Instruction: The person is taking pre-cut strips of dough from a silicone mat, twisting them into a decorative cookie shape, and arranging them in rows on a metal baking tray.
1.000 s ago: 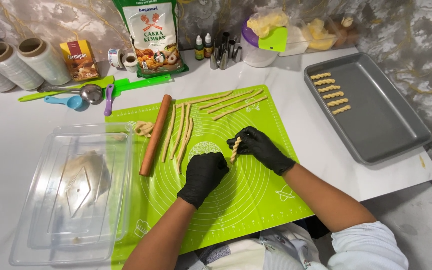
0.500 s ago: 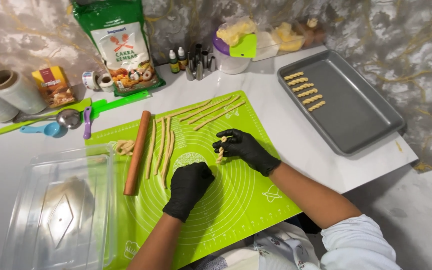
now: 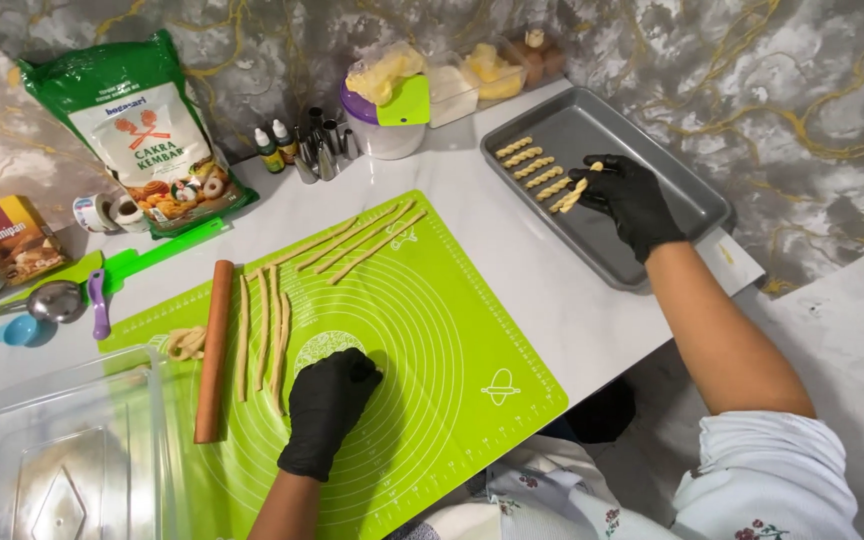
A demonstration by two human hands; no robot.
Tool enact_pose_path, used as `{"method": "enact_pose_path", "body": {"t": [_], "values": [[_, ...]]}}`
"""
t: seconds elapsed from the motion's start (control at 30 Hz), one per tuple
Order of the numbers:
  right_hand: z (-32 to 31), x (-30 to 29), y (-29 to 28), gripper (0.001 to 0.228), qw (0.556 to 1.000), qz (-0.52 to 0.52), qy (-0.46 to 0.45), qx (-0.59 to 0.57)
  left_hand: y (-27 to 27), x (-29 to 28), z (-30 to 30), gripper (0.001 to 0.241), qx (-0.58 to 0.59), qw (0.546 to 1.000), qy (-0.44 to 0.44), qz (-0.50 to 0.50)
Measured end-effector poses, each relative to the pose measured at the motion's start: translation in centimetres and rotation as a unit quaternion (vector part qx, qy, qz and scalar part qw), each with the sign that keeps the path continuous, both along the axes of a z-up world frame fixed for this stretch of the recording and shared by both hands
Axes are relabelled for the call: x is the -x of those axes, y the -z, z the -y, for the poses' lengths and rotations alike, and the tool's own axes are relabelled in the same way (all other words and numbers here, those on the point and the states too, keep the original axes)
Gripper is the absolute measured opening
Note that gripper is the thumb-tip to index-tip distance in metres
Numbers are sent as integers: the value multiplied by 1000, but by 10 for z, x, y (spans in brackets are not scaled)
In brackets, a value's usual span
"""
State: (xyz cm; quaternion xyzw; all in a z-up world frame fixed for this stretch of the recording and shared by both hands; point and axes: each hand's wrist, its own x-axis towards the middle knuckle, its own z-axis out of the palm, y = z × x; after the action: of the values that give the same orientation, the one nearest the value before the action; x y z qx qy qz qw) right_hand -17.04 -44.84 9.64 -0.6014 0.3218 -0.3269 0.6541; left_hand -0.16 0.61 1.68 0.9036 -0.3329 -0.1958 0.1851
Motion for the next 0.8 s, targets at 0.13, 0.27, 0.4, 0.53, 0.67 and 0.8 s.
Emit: {"method": "enact_pose_path", "body": {"t": [0.13,0.27,0.4,0.53,0.67,0.8], "values": [[-14,4,-5,40,994,-61,66,-69,-1,3,7,21,-7,999,-44,-1],[-11,0,17,30,993,-39,36,-110,0,3,9,22,-18,999,-45,2],[-15,-5,20,24,991,-42,21,-123,0,2,8,23,-15,999,-39,-2],[-20,-4,10,34,993,-72,24,-94,4,1,8,22,-12,999,-37,16],[-14,0,15,34,992,-111,26,-60,2,2,7,22,-6,999,-36,8],[9,6,40,28,993,-114,18,-3,8,1,5,20,20,999,-37,16]]}}
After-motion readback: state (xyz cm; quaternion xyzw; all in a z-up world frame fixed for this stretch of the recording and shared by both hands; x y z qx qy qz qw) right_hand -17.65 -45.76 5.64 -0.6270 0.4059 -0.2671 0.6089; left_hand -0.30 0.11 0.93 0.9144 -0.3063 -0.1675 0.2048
